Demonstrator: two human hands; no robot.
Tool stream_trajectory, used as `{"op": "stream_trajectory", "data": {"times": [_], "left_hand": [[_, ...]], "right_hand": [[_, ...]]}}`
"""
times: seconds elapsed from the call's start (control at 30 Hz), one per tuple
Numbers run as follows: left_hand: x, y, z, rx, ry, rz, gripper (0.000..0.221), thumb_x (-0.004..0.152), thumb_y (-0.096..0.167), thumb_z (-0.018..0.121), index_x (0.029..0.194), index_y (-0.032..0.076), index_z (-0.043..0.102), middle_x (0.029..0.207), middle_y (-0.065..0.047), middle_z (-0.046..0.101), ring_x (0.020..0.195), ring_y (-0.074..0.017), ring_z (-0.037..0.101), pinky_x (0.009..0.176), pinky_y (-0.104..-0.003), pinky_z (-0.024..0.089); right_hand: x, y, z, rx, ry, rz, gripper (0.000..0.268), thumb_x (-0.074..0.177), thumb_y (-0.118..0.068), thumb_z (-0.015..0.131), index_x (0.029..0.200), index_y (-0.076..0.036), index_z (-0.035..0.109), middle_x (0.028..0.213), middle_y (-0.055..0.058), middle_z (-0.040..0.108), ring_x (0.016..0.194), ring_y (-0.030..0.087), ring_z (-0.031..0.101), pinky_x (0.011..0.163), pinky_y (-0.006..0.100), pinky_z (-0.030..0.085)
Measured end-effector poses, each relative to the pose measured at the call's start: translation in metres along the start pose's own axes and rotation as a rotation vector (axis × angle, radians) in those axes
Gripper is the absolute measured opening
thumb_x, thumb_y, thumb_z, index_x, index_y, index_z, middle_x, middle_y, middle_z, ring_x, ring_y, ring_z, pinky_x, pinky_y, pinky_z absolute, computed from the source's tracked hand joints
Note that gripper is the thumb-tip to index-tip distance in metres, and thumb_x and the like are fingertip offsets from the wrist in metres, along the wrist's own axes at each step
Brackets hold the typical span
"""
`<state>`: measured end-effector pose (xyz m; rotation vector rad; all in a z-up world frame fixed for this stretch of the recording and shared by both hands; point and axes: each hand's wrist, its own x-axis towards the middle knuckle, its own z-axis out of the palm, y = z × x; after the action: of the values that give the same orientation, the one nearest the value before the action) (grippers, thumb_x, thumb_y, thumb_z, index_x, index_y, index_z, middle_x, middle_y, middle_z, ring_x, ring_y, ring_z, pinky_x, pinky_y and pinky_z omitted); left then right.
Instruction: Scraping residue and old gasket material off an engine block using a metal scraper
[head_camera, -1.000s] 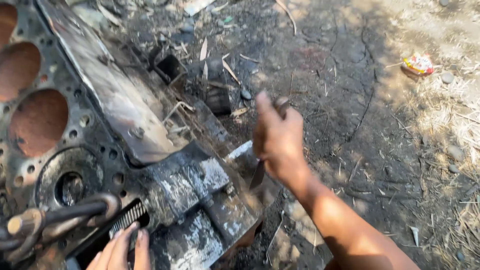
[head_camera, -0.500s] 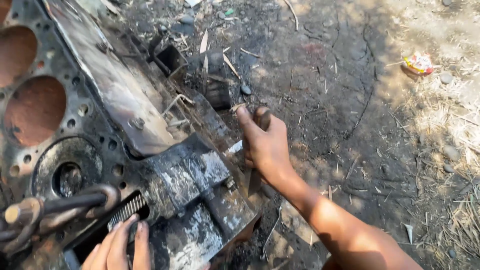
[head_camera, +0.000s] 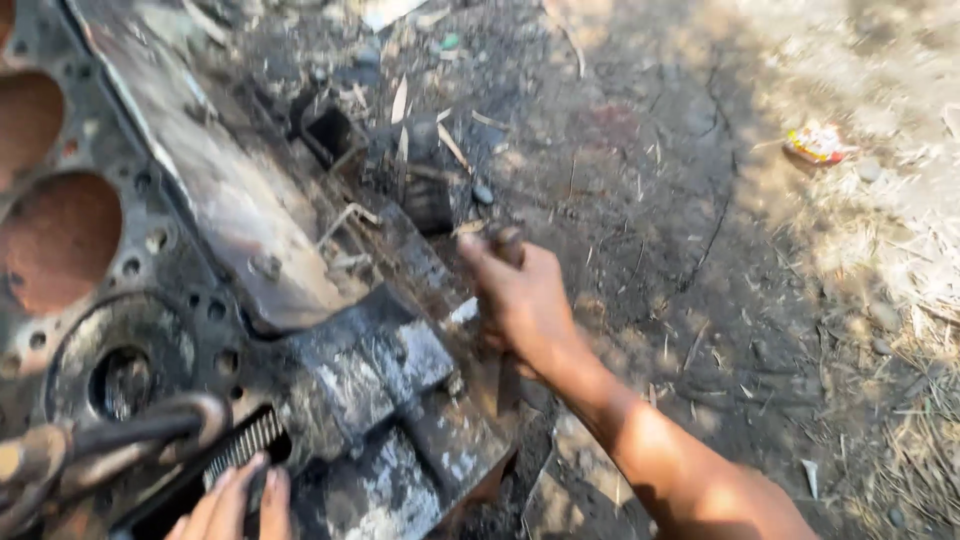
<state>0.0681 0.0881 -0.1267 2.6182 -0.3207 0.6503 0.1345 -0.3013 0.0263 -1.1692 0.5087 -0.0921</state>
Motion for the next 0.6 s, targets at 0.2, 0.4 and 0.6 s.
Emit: {"op": "stream_trajectory", "data": {"times": [0.2, 0.4, 0.6], "left_hand": [[-0.004, 0.003, -0.002, 0.014, -0.033, -0.038, 0.025, 0.095, 0.017, 0.088, 0.117, 0.005, 0.089, 0.109, -0.013, 0.087, 0.096, -0.0258, 0.081, 0.091, -0.037, 0.058], [0.002, 0.020, -0.014, 0.039, 0.019, 0.032, 0.021, 0.098, 0.011, 0.092, 0.117, 0.003, 0.088, 0.106, -0.015, 0.087, 0.088, -0.0264, 0.080, 0.086, -0.037, 0.059], [-0.001, 0.024, -0.018, 0.056, 0.103, 0.119, 0.028, 0.101, 0.007, 0.097, 0.124, -0.001, 0.083, 0.116, -0.014, 0.087, 0.099, -0.0292, 0.080, 0.097, -0.040, 0.058]], "right_hand": [[-0.004, -0.002, 0.008, -0.178, 0.136, -0.016, 0.033, 0.110, -0.032, 0.071, 0.094, -0.006, 0.058, 0.061, 0.001, 0.048, 0.040, 0.015, 0.039, 0.038, 0.036, 0.034], [-0.006, 0.015, 0.003, -0.109, 0.125, -0.010, 0.036, 0.107, -0.029, 0.076, 0.086, -0.007, 0.057, 0.060, 0.002, 0.051, 0.041, 0.013, 0.041, 0.039, 0.033, 0.032], [-0.012, 0.010, -0.001, -0.344, -0.012, -0.304, 0.041, 0.109, -0.036, 0.063, 0.076, -0.011, 0.057, 0.056, -0.003, 0.052, 0.037, 0.014, 0.046, 0.033, 0.035, 0.039]]}}
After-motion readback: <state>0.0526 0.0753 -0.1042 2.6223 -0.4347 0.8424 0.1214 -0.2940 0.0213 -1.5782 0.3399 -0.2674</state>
